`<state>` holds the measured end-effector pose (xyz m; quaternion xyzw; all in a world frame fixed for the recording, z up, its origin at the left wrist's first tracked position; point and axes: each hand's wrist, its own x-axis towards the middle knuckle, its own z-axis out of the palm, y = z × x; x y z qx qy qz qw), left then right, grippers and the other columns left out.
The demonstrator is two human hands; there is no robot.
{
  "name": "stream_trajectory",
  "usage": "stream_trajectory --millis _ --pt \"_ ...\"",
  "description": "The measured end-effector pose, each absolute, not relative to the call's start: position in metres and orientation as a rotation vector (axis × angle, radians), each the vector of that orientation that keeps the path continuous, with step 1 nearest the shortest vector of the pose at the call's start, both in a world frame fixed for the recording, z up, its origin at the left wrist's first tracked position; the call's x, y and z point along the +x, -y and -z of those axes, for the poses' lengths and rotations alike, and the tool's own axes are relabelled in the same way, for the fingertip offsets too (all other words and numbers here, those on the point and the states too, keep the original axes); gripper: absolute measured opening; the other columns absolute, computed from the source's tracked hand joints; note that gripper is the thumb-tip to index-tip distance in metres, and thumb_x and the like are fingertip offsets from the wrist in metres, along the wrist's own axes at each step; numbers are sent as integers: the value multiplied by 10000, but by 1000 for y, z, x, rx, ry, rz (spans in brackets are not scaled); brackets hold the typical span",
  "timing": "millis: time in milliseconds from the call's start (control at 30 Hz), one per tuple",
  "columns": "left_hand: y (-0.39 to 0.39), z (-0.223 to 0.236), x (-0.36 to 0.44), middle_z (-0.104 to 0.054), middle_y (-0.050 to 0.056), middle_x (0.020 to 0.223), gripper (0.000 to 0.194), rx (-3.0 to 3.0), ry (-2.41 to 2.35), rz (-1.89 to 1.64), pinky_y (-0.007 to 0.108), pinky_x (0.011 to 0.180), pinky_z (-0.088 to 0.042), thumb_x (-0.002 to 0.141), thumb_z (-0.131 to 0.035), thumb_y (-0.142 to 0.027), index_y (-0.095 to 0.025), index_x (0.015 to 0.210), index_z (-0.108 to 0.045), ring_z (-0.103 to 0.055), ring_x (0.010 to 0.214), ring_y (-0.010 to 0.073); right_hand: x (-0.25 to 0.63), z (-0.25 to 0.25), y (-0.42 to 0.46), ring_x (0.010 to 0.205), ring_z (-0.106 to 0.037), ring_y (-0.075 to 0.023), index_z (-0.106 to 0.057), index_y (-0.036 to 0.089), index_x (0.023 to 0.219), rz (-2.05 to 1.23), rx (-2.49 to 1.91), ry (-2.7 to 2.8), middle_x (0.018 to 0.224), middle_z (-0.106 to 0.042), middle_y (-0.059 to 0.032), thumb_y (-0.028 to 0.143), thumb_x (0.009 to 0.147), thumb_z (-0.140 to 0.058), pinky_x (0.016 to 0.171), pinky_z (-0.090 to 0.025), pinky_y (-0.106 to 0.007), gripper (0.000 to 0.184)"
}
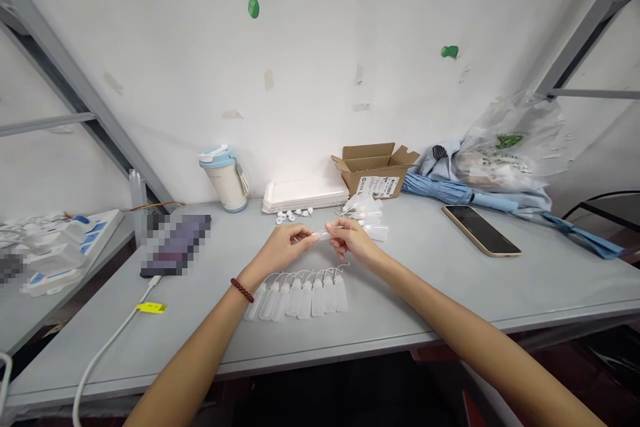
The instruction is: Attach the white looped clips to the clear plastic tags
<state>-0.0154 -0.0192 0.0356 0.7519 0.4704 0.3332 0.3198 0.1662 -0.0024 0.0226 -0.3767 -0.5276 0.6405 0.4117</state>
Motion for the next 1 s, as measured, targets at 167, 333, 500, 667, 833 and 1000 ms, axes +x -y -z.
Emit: stream_trajectory --millis 167,333,500,667,833,1000 --pt "18 -40 -23 -573 2 545 323 1911 -1258 -868 227 540 -404 771 -564 -414 -145 596 -606 -518 540 126 169 -24 0 330 -368 -66 -428 195 655 -1481 -965 1407 440 -466 65 496 684 -643 344 -298 -211 371" --pt "16 -43 -28 -621 29 604 373 1949 -1220 -815 239 575 -423 791 -535 -451 -143 609 -638 -538 584 139 169 -24 2 327 -335 -61 -408 202 652 -1490 -947 1435 420 -424 82 494 719 -610 347 -277 -209 362" --pt "18 -44 -22 -642 36 674 373 1918 -1175 -729 242 597 -439 800 -510 -466 -145 662 -640 -555 619 142 168 -23 4 331 -320 -59 -397 204 677 -1455 -924 1511 418 -409 94 494 746 -581 342 -262 -198 350" --pt "21 -40 -14 -554 -9 566 359 1852 -1119 -718 222 541 -399 786 -534 -439 -141 590 -572 -497 549 111 166 -18 2 321 -308 -58 -406 199 681 -1414 -955 1537 408 -410 91 501 777 -531 324 -240 -189 341" --pt "25 -36 -8 -560 -13 574 274 2065 -1244 -787 216 515 -355 770 -557 -366 -136 632 -611 -467 549 107 162 -12 1 314 -262 -50 -445 182 650 -1531 -1049 1431 394 -358 93 487 771 -520 306 -226 -185 336" --pt "24 -43 -13 -650 16 706 217 2285 -1238 -761 230 607 -423 792 -542 -335 -157 726 -647 -551 655 135 165 -18 -2 314 -291 -51 -423 184 586 -1491 -1078 1465 401 -376 79 492 763 -532 313 -240 -192 371"
